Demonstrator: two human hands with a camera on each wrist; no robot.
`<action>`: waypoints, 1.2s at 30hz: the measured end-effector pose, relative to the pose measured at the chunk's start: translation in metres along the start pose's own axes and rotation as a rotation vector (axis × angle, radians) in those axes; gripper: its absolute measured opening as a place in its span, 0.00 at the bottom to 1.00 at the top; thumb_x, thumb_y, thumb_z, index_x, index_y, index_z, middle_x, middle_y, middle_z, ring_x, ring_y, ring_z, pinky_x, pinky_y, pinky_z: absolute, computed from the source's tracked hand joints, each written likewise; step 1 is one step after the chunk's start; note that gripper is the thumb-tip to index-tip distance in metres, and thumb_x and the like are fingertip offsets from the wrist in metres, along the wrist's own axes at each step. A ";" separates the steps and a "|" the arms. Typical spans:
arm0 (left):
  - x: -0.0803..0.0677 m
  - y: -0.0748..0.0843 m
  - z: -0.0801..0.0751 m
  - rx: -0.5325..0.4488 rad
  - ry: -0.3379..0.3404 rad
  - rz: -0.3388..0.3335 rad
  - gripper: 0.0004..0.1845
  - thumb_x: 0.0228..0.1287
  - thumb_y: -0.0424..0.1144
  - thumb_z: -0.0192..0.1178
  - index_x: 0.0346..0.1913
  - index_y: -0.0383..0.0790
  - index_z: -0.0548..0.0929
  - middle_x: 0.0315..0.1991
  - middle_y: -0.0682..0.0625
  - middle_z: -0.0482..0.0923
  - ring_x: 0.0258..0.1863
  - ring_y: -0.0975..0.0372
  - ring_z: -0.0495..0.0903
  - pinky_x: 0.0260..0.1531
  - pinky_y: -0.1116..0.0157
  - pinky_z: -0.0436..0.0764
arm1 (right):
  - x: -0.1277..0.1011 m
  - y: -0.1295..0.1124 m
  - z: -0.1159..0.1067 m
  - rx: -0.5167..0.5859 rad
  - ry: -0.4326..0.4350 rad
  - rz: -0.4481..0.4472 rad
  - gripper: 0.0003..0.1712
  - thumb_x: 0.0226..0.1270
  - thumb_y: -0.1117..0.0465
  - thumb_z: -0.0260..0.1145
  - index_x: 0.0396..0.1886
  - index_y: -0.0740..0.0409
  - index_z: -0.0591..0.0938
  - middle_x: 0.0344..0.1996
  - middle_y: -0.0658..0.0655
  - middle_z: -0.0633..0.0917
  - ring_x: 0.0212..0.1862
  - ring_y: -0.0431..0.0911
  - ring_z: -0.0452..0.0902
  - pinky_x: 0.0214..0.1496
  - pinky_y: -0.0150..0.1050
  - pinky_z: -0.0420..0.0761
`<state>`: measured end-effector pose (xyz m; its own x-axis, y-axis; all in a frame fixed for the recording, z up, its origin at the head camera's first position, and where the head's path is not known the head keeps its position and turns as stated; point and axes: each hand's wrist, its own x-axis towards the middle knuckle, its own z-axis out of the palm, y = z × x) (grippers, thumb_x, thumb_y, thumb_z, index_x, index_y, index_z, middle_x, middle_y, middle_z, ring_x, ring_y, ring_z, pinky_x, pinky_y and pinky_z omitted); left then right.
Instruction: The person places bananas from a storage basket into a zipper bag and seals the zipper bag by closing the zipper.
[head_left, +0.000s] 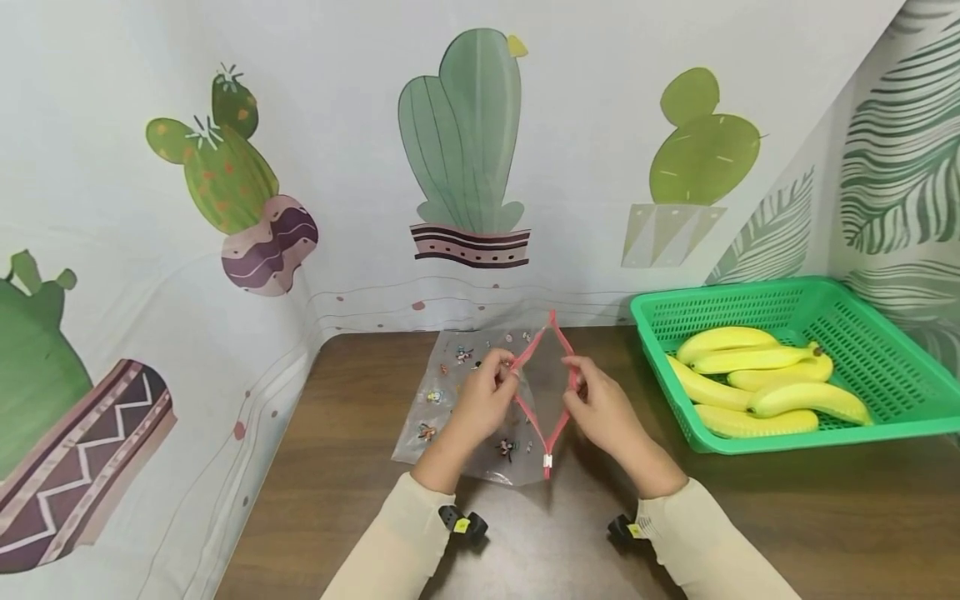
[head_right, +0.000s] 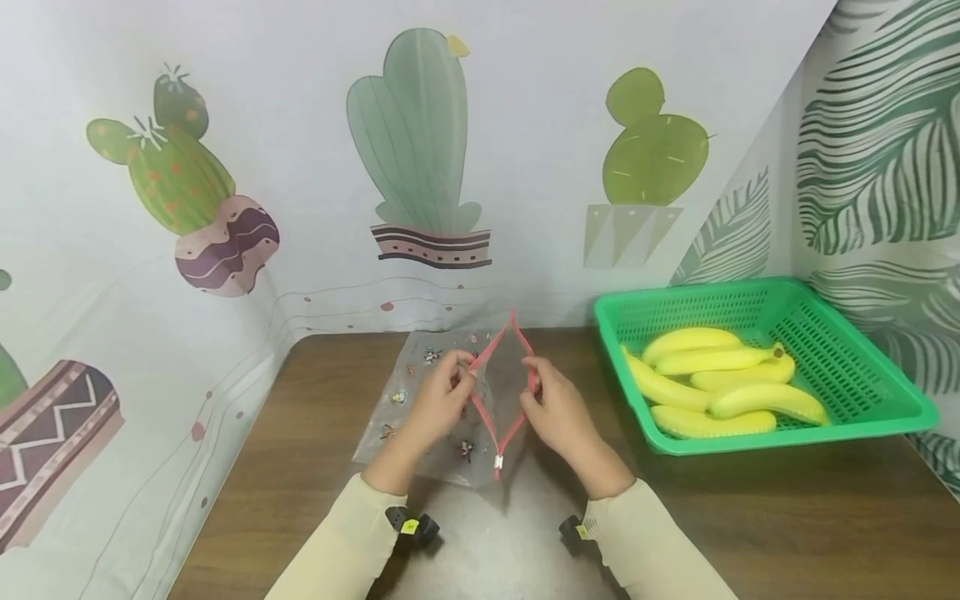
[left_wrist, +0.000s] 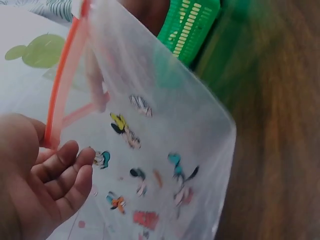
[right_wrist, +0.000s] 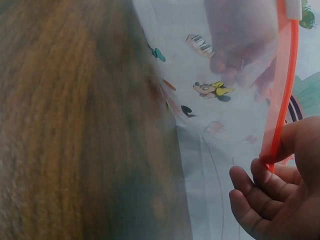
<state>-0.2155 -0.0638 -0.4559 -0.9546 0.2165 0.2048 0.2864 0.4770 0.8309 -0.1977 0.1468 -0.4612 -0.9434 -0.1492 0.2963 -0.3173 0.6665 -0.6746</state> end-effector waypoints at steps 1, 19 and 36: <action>0.000 -0.001 -0.002 0.009 0.005 0.008 0.12 0.73 0.39 0.51 0.55 0.46 0.76 0.27 0.55 0.75 0.18 0.67 0.69 0.19 0.70 0.71 | 0.000 0.000 0.000 0.000 -0.002 0.000 0.29 0.61 0.68 0.61 0.65 0.62 0.74 0.29 0.51 0.77 0.33 0.43 0.73 0.38 0.36 0.75; 0.003 -0.004 -0.014 0.048 -0.001 0.112 0.23 0.78 0.37 0.48 0.66 0.67 0.78 0.43 0.52 0.81 0.15 0.65 0.69 0.16 0.68 0.74 | 0.000 0.000 0.000 0.021 -0.021 0.048 0.29 0.63 0.67 0.57 0.66 0.60 0.72 0.24 0.52 0.72 0.26 0.43 0.66 0.30 0.35 0.68; 0.006 -0.006 -0.022 0.060 0.045 0.114 0.18 0.76 0.33 0.50 0.59 0.49 0.85 0.31 0.53 0.77 0.21 0.66 0.69 0.25 0.69 0.73 | 0.002 0.006 0.000 0.011 -0.027 0.050 0.28 0.63 0.66 0.57 0.65 0.61 0.73 0.25 0.51 0.73 0.26 0.42 0.66 0.30 0.35 0.68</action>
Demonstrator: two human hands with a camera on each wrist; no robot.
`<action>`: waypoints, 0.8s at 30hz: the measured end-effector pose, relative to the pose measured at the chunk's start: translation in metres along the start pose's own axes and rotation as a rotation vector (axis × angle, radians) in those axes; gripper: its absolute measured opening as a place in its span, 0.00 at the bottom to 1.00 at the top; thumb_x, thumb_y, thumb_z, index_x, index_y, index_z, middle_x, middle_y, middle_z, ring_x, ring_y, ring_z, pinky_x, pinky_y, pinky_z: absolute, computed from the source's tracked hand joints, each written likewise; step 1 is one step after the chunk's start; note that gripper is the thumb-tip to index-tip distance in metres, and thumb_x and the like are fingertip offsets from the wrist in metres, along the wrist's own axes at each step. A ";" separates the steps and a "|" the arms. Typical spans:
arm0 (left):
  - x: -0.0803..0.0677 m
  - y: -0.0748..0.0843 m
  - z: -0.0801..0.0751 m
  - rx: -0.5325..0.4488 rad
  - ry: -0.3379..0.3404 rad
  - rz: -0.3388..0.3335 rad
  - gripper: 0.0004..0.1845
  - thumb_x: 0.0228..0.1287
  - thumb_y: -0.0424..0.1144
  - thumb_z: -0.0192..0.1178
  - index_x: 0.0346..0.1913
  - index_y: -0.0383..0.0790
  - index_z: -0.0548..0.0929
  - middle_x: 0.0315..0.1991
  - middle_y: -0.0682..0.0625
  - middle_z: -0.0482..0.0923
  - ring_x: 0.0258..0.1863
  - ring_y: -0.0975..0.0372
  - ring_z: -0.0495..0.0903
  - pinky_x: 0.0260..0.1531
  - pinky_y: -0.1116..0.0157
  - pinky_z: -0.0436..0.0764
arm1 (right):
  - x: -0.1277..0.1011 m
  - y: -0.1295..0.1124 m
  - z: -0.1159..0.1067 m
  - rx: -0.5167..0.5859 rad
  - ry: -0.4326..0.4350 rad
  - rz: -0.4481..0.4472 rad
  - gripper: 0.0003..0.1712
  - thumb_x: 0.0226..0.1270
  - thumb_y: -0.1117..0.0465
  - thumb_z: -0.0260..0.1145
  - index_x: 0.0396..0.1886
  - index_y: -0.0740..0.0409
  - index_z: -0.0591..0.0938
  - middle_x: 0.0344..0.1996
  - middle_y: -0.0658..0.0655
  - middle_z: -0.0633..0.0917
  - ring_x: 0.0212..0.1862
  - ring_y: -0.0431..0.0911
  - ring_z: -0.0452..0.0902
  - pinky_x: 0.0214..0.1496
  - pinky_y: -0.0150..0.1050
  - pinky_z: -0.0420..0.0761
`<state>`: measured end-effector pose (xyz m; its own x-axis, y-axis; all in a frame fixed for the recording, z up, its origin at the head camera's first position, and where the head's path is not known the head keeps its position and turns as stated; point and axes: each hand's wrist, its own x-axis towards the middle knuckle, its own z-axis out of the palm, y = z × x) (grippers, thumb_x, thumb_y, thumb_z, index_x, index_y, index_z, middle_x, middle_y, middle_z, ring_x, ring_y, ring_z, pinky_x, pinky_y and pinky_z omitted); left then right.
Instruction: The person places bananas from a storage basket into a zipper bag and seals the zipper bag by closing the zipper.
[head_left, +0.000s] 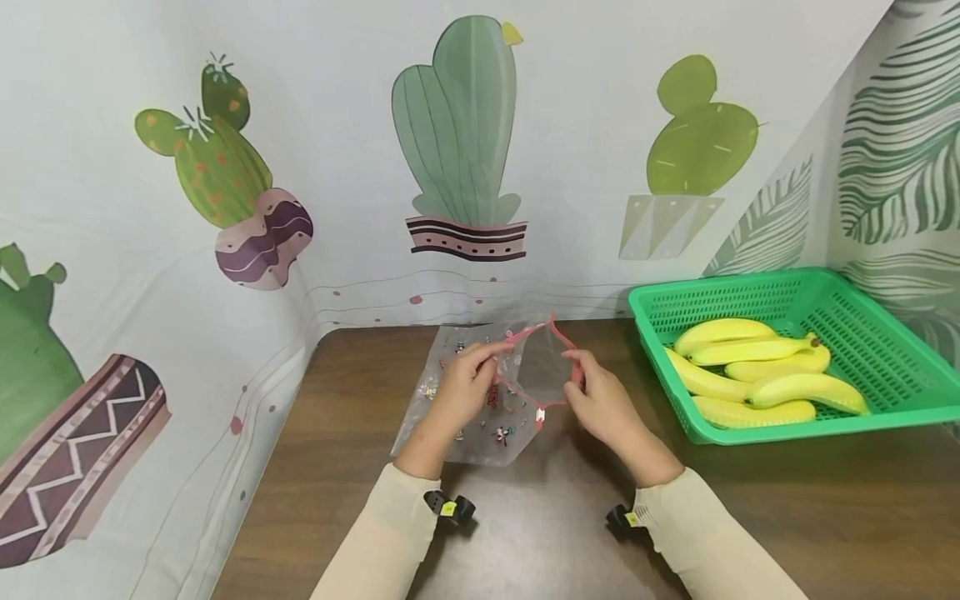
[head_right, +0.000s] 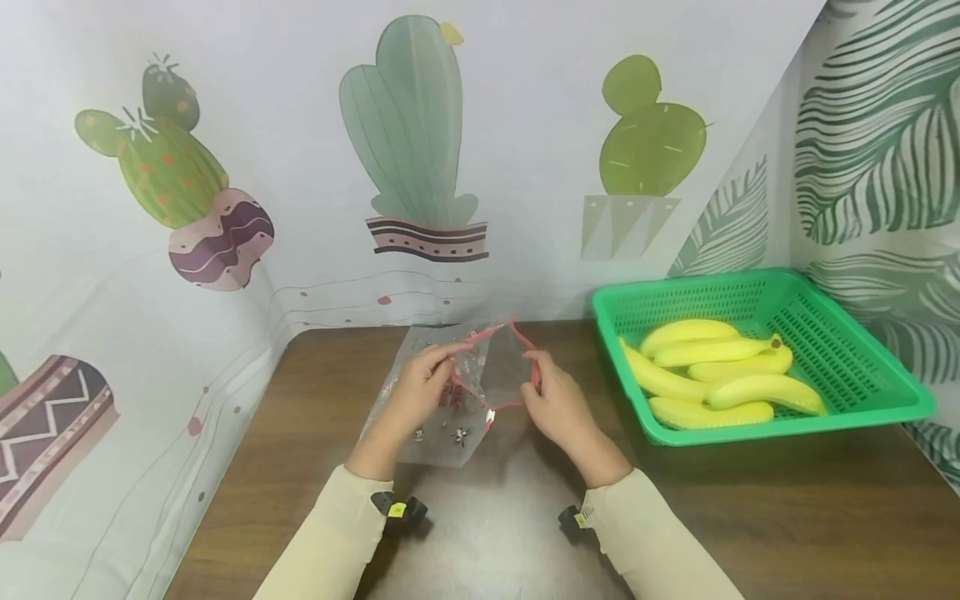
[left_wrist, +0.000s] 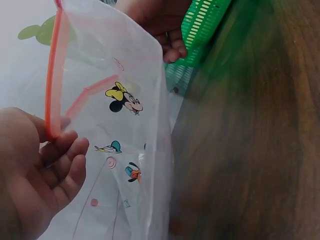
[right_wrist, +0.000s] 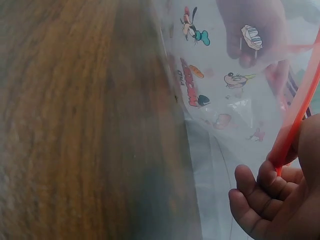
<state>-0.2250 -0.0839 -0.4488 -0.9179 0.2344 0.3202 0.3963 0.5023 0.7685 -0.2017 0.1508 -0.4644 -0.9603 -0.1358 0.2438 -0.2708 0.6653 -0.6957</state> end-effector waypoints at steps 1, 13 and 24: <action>0.000 0.000 -0.001 -0.001 -0.004 -0.013 0.18 0.76 0.33 0.51 0.60 0.49 0.85 0.31 0.53 0.76 0.21 0.66 0.68 0.21 0.69 0.71 | 0.000 0.000 0.000 -0.004 0.001 -0.002 0.28 0.63 0.66 0.57 0.64 0.61 0.73 0.25 0.51 0.72 0.26 0.42 0.66 0.30 0.35 0.68; 0.001 -0.002 -0.009 0.075 -0.028 -0.047 0.22 0.68 0.33 0.56 0.63 0.46 0.83 0.30 0.53 0.77 0.28 0.65 0.73 0.25 0.71 0.73 | 0.000 0.001 -0.004 -0.054 0.018 0.004 0.27 0.62 0.65 0.57 0.63 0.59 0.74 0.25 0.51 0.72 0.26 0.43 0.65 0.29 0.36 0.66; 0.004 -0.008 -0.019 0.102 -0.107 -0.072 0.23 0.70 0.35 0.57 0.66 0.48 0.80 0.31 0.54 0.80 0.29 0.65 0.75 0.26 0.70 0.74 | 0.004 0.008 -0.012 -0.088 0.000 -0.012 0.25 0.64 0.65 0.58 0.63 0.56 0.77 0.24 0.51 0.71 0.24 0.42 0.64 0.26 0.35 0.64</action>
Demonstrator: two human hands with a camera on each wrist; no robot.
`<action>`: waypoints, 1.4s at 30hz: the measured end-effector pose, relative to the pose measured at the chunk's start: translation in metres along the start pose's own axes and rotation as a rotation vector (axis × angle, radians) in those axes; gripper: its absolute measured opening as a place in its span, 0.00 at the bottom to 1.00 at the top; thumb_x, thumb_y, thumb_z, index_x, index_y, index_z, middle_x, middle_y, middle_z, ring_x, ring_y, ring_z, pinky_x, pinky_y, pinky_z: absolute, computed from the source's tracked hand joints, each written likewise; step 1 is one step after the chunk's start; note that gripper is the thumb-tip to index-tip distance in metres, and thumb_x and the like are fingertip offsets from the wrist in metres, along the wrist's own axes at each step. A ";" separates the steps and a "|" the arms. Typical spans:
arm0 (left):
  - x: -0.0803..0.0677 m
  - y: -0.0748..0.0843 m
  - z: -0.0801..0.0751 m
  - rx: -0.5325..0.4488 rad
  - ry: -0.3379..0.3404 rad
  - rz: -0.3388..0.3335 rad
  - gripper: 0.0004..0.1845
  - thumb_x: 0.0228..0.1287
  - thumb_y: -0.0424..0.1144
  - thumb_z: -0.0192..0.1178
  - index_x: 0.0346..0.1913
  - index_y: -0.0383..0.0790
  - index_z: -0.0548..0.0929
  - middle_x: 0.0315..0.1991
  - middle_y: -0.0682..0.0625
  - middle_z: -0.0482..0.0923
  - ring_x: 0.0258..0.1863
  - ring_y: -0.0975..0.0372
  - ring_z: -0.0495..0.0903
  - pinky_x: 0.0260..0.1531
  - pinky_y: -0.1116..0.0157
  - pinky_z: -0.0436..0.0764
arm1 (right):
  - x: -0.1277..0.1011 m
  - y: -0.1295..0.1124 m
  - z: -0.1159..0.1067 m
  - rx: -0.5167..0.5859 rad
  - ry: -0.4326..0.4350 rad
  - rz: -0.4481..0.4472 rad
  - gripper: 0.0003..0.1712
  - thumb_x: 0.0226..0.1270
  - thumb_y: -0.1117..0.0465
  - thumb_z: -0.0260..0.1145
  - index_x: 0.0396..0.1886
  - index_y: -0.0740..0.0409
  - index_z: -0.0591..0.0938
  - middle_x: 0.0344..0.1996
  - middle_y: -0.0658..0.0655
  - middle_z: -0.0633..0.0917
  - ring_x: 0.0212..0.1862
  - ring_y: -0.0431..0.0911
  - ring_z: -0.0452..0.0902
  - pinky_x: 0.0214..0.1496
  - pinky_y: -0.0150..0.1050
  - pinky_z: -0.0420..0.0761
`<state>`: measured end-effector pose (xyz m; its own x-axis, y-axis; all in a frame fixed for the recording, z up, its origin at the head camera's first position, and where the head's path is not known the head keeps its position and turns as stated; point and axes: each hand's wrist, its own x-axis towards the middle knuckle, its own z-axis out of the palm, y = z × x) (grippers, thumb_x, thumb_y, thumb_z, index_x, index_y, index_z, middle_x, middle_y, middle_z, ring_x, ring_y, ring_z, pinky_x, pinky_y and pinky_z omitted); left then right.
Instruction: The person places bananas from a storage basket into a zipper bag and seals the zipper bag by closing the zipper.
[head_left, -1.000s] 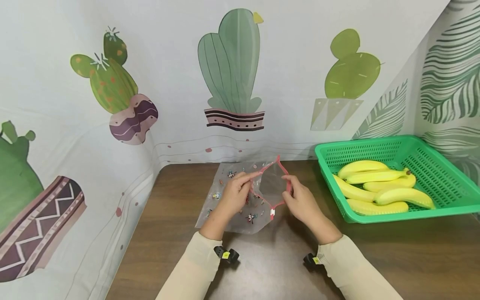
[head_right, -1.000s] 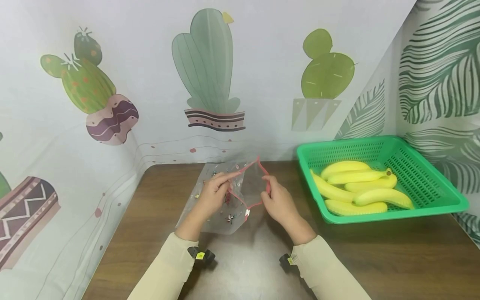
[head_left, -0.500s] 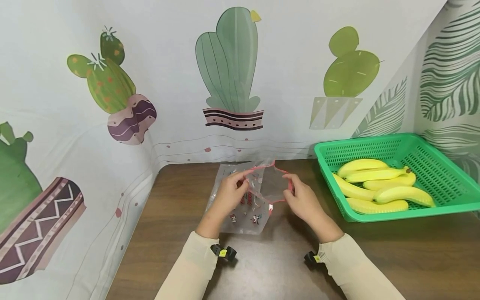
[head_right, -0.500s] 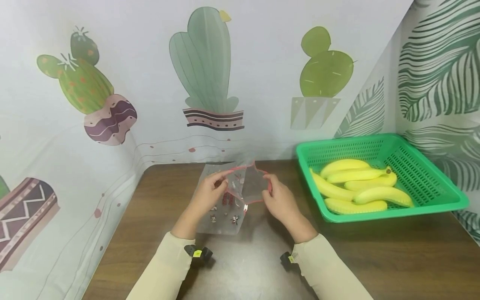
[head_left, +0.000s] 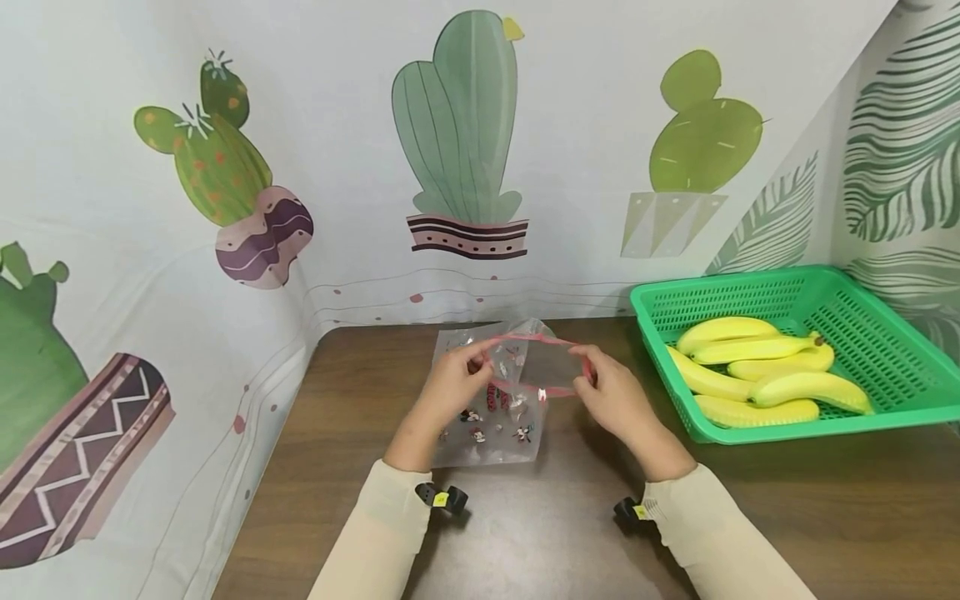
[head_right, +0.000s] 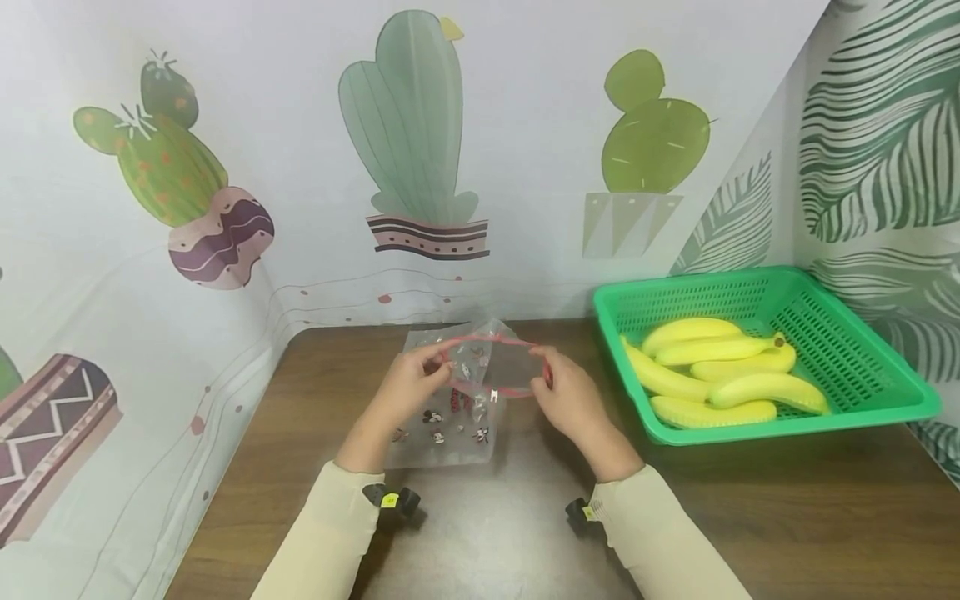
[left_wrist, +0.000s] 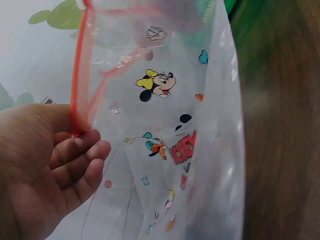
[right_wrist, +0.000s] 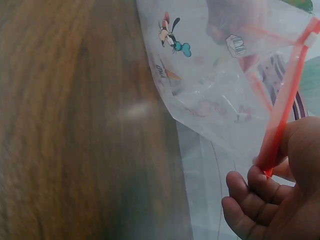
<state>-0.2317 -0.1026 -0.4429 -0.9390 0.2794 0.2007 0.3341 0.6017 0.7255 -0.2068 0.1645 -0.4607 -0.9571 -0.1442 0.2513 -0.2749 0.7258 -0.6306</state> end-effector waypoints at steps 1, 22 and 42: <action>0.000 -0.001 -0.001 0.004 -0.007 -0.002 0.23 0.70 0.35 0.58 0.66 0.49 0.80 0.31 0.54 0.80 0.29 0.65 0.74 0.26 0.70 0.74 | 0.000 0.001 -0.001 -0.005 0.000 -0.004 0.25 0.65 0.66 0.59 0.63 0.56 0.78 0.24 0.51 0.71 0.25 0.42 0.64 0.27 0.35 0.64; 0.000 -0.004 -0.002 -0.052 -0.024 -0.026 0.25 0.72 0.36 0.56 0.71 0.51 0.75 0.34 0.54 0.78 0.29 0.64 0.75 0.26 0.69 0.74 | 0.003 0.002 -0.004 -0.002 0.030 -0.026 0.24 0.64 0.67 0.59 0.60 0.57 0.81 0.29 0.53 0.76 0.31 0.45 0.69 0.33 0.37 0.68; -0.001 0.007 0.014 -0.279 0.004 -0.028 0.27 0.72 0.31 0.57 0.72 0.49 0.73 0.33 0.50 0.76 0.31 0.58 0.81 0.27 0.72 0.77 | 0.002 -0.002 -0.002 0.023 0.050 -0.077 0.23 0.72 0.61 0.60 0.65 0.56 0.78 0.34 0.53 0.79 0.35 0.44 0.73 0.36 0.38 0.73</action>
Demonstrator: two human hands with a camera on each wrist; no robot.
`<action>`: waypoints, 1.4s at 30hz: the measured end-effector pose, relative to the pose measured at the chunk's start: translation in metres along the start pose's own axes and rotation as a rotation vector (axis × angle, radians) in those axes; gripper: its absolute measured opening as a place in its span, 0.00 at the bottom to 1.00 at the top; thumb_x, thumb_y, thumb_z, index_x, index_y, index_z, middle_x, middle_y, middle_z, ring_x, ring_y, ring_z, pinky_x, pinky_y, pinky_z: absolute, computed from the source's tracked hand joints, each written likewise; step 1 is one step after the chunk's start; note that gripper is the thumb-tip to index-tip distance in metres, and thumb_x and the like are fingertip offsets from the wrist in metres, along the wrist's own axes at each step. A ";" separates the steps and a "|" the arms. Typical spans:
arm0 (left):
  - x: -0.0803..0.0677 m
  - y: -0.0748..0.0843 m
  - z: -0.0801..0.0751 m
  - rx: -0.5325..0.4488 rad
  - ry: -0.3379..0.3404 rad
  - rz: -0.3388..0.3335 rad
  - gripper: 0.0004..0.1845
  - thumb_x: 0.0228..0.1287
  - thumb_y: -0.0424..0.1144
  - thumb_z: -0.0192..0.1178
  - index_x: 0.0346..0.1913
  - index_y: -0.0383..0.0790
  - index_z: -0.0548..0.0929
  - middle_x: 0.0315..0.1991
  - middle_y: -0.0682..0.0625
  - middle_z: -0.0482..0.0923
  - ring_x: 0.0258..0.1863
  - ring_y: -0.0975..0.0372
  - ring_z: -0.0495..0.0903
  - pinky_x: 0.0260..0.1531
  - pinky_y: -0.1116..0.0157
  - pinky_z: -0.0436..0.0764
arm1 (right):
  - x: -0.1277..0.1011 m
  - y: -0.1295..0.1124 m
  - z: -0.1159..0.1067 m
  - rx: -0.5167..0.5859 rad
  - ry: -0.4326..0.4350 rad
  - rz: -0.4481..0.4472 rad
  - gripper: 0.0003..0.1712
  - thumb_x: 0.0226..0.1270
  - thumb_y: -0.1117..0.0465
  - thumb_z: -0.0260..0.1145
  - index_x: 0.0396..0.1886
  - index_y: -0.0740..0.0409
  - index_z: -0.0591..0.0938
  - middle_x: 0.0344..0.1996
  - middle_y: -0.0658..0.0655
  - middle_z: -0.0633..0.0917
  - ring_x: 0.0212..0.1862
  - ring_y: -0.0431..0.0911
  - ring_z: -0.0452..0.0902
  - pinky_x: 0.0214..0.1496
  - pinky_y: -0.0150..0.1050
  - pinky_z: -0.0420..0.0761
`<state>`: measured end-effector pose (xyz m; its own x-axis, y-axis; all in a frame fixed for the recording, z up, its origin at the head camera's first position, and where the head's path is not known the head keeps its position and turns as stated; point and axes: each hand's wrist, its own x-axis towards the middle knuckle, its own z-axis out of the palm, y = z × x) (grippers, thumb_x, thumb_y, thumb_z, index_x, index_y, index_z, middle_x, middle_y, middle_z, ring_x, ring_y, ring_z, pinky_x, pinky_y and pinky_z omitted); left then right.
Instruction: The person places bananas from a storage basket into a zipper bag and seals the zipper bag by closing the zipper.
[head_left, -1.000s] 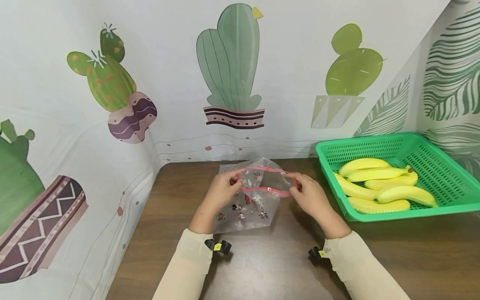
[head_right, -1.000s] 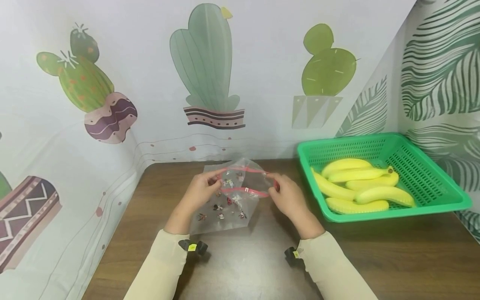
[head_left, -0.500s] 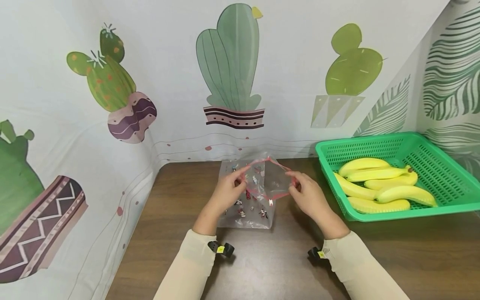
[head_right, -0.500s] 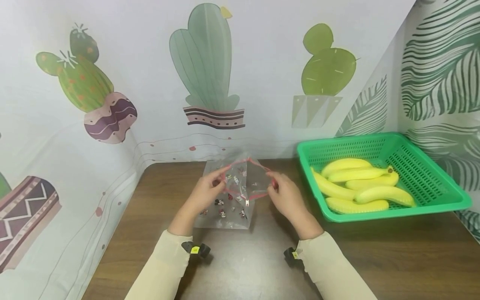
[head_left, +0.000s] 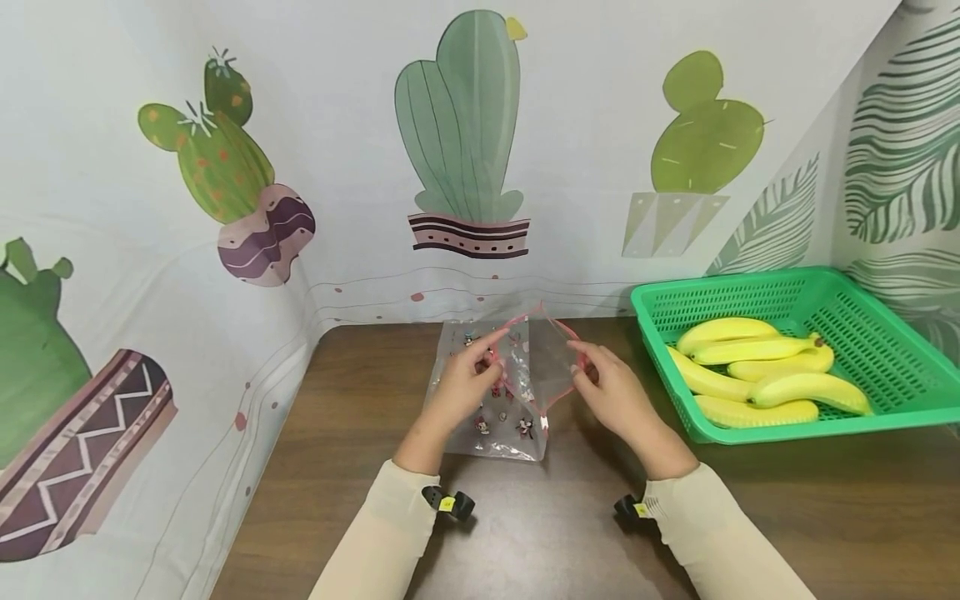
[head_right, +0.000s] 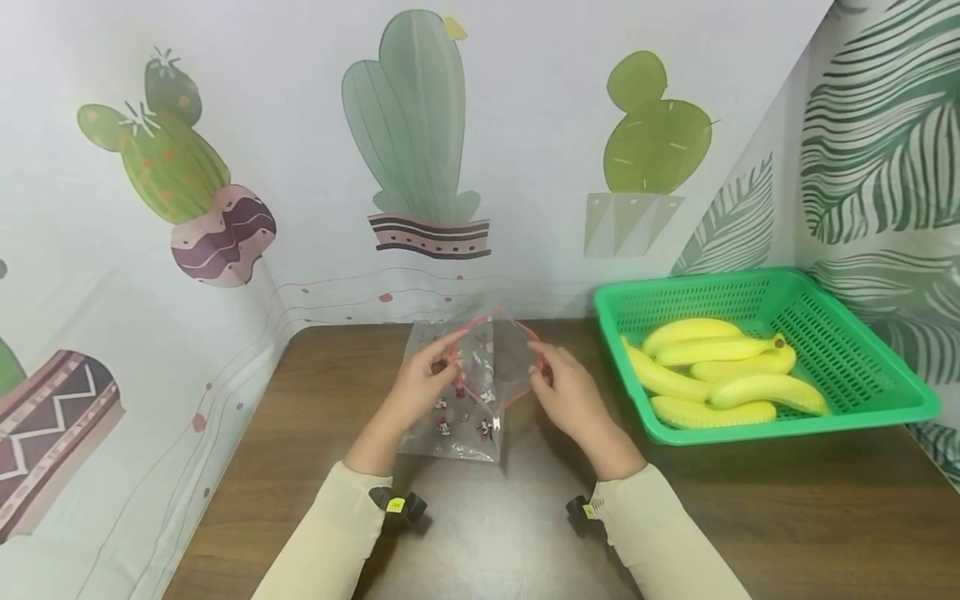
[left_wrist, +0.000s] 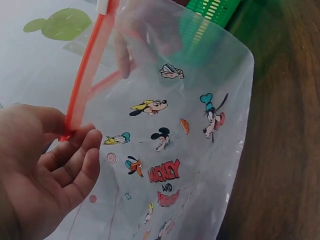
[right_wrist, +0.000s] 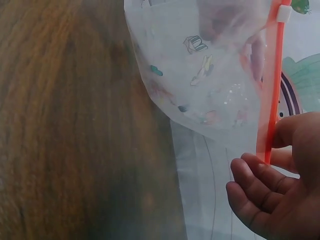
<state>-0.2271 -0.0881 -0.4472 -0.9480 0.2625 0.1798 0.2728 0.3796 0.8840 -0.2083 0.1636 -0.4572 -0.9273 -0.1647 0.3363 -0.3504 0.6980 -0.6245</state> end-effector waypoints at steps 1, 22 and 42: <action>0.000 0.000 0.001 -0.009 0.000 0.003 0.27 0.72 0.31 0.57 0.72 0.48 0.73 0.33 0.50 0.76 0.31 0.56 0.81 0.27 0.72 0.77 | 0.000 0.000 -0.001 -0.002 -0.003 0.000 0.23 0.73 0.61 0.60 0.66 0.56 0.78 0.35 0.54 0.79 0.35 0.44 0.74 0.36 0.38 0.73; 0.002 -0.001 0.013 -0.014 0.054 0.009 0.29 0.72 0.34 0.57 0.74 0.52 0.70 0.33 0.48 0.83 0.32 0.44 0.84 0.24 0.71 0.76 | -0.004 -0.012 -0.031 -0.022 -0.003 0.047 0.23 0.76 0.57 0.58 0.66 0.57 0.77 0.57 0.63 0.74 0.43 0.52 0.80 0.47 0.49 0.81; -0.001 -0.006 0.011 -0.024 0.067 -0.015 0.30 0.73 0.35 0.57 0.75 0.51 0.68 0.34 0.48 0.83 0.32 0.50 0.84 0.29 0.69 0.81 | -0.021 0.004 -0.072 -0.113 0.026 0.011 0.22 0.76 0.58 0.58 0.65 0.61 0.77 0.56 0.65 0.75 0.54 0.59 0.77 0.48 0.55 0.77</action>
<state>-0.2263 -0.0813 -0.4575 -0.9609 0.1971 0.1943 0.2554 0.3615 0.8967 -0.1805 0.2196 -0.4160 -0.9266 -0.1395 0.3491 -0.3220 0.7740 -0.5452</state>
